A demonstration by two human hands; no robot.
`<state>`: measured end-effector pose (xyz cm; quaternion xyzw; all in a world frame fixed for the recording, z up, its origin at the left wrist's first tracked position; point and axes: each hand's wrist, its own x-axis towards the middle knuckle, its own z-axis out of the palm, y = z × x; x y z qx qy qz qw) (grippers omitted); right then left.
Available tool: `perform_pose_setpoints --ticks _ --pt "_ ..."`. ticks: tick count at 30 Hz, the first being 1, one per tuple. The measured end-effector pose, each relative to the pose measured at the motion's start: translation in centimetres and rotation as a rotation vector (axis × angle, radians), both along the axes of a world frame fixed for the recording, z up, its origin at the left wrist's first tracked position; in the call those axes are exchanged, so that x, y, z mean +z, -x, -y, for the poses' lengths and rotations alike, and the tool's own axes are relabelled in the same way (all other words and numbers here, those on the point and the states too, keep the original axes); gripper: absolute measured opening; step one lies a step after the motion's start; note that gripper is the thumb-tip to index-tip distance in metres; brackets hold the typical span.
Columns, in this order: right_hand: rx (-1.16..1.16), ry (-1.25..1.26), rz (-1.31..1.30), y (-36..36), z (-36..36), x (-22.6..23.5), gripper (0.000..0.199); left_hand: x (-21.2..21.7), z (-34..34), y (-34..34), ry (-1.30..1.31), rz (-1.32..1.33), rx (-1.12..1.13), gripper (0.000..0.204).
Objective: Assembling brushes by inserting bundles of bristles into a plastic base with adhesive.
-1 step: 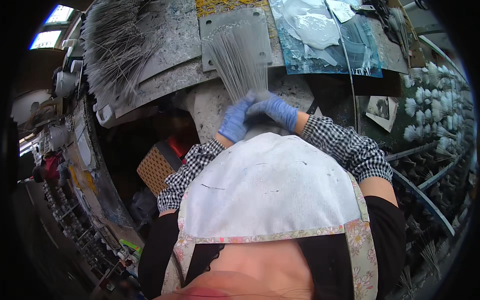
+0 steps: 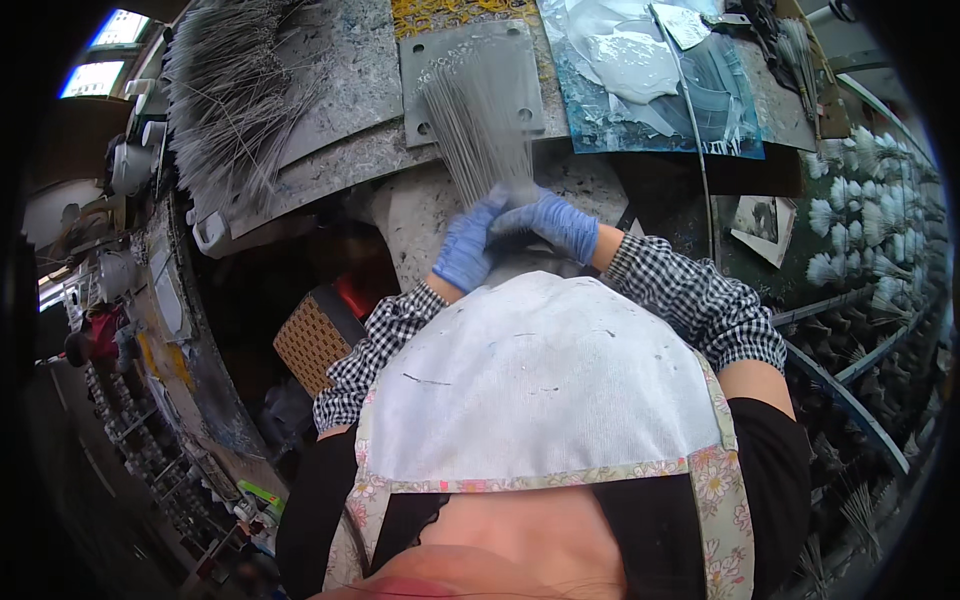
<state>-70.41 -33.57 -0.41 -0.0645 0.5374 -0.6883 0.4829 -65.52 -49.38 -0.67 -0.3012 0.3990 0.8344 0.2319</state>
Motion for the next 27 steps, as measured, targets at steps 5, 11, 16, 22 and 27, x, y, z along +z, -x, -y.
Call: perform_pose_setpoints --ticks 5,11,16,22,27 --pt "0.084 0.149 0.183 2.3 -1.9 -0.8 0.048 -0.7 1.4 0.6 0.044 -0.067 -0.183 0.061" --pt "0.181 -0.017 0.044 2.4 -0.7 -0.2 0.065 -8.0 1.9 1.1 0.206 -0.57 -0.582 0.086" --pt "0.238 -0.33 -0.309 -0.5 -1.5 -4.1 0.089 -6.7 3.2 -1.2 0.657 -0.582 -0.85 0.089" --pt "0.222 -0.348 -0.393 -1.5 -1.5 -2.3 0.098 4.3 6.6 4.5 -0.155 -0.64 0.151 0.068" --pt "0.029 -0.159 -0.268 -2.2 -0.9 -2.1 0.089 8.4 2.6 6.3 0.334 -0.781 0.118 0.051"
